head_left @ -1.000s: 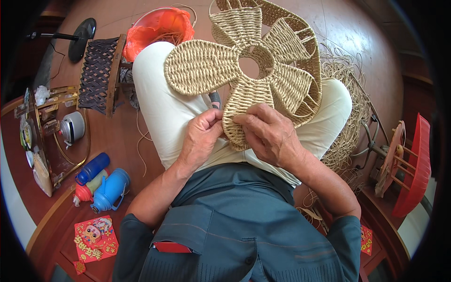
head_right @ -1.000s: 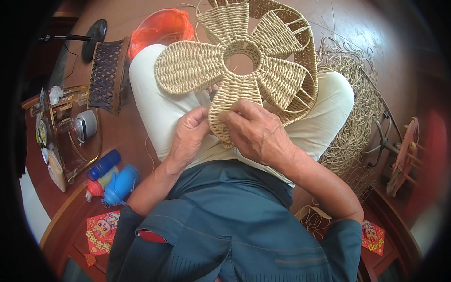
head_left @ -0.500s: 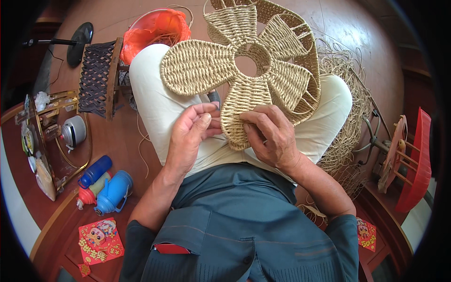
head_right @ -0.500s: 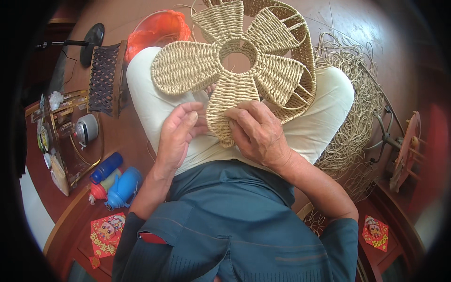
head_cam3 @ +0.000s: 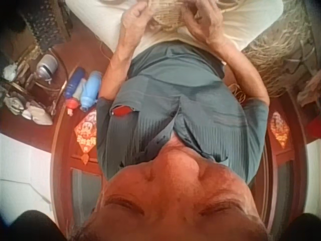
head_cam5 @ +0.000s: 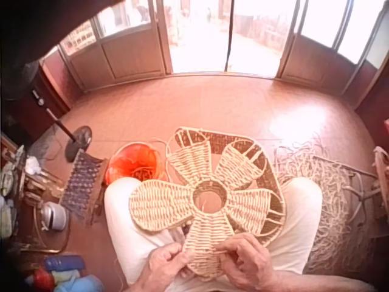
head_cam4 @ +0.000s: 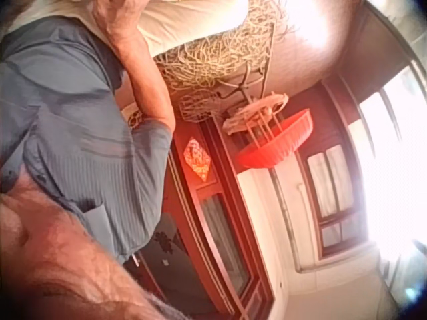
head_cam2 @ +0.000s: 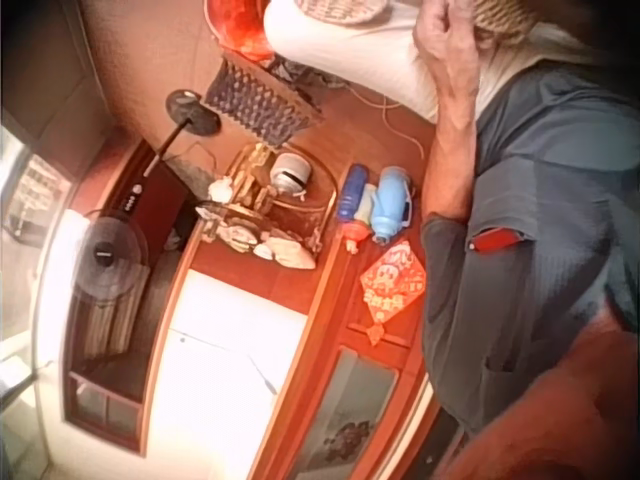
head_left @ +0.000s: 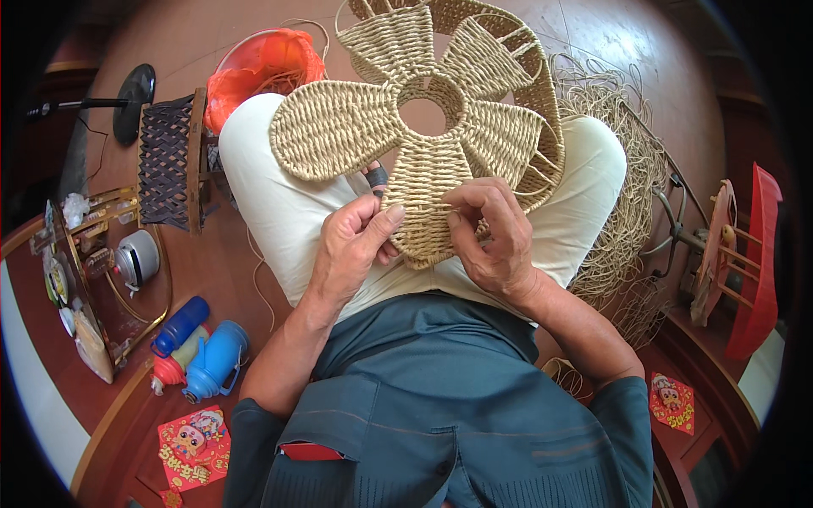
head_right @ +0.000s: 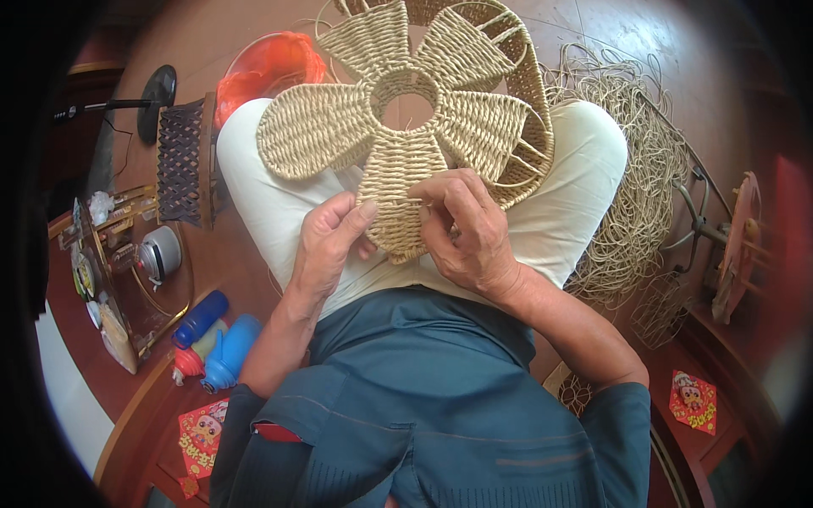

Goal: The person is manually weaving a flower-shaped decorative item using straw or wicker material.

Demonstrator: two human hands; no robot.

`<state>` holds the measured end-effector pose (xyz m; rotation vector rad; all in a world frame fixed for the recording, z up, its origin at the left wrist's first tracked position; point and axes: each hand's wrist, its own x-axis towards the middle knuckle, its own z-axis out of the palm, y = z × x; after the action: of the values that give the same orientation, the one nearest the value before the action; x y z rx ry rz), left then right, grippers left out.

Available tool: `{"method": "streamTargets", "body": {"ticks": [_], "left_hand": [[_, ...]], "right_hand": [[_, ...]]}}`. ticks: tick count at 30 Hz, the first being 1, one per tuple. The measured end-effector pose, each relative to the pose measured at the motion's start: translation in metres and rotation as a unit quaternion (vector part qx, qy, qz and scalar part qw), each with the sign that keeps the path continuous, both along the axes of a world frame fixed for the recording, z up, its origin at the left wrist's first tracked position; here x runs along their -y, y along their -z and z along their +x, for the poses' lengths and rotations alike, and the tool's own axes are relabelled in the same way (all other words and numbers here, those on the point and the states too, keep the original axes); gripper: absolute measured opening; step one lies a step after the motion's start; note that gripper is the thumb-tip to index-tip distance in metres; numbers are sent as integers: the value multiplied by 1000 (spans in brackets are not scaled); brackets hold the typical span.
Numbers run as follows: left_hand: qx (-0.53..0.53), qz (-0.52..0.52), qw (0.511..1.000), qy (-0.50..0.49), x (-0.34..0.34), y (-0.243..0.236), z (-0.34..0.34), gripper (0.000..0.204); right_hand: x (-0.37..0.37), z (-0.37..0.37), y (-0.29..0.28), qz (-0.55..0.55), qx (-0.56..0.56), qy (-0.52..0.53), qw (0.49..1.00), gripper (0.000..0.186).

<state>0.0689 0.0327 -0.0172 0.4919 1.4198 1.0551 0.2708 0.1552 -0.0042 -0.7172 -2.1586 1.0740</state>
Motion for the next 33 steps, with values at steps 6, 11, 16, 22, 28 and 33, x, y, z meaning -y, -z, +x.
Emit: {"method": "streamTargets", "body": {"ticks": [6, 11, 16, 22, 28, 33], "left_hand": [[-20, -19, 999, -26, -1, -7, 4, 32], [-66, -15, 998, 7, -16, -17, 4, 36], [-67, -20, 995, 65, -24, -18, 6, 41], [-137, 60, 988, 30, -25, -6, 14, 38], [-239, 12, 965, 105, -19, -14, 3, 47], [-226, -21, 965, 129, -19, -13, -4, 52]], "right_hand": [[1, 12, -2, -39, -14, 52, 998, 34], [3, 16, -2, -87, -21, 81, 993, 33], [4, 17, 1, -128, -33, 103, 986, 34], [1, 15, 6, -169, -1, 118, 979, 33], [-7, 8, -9, -74, 79, 110, 988, 46], [-6, 5, -19, -42, 141, 110, 983, 52]]}}
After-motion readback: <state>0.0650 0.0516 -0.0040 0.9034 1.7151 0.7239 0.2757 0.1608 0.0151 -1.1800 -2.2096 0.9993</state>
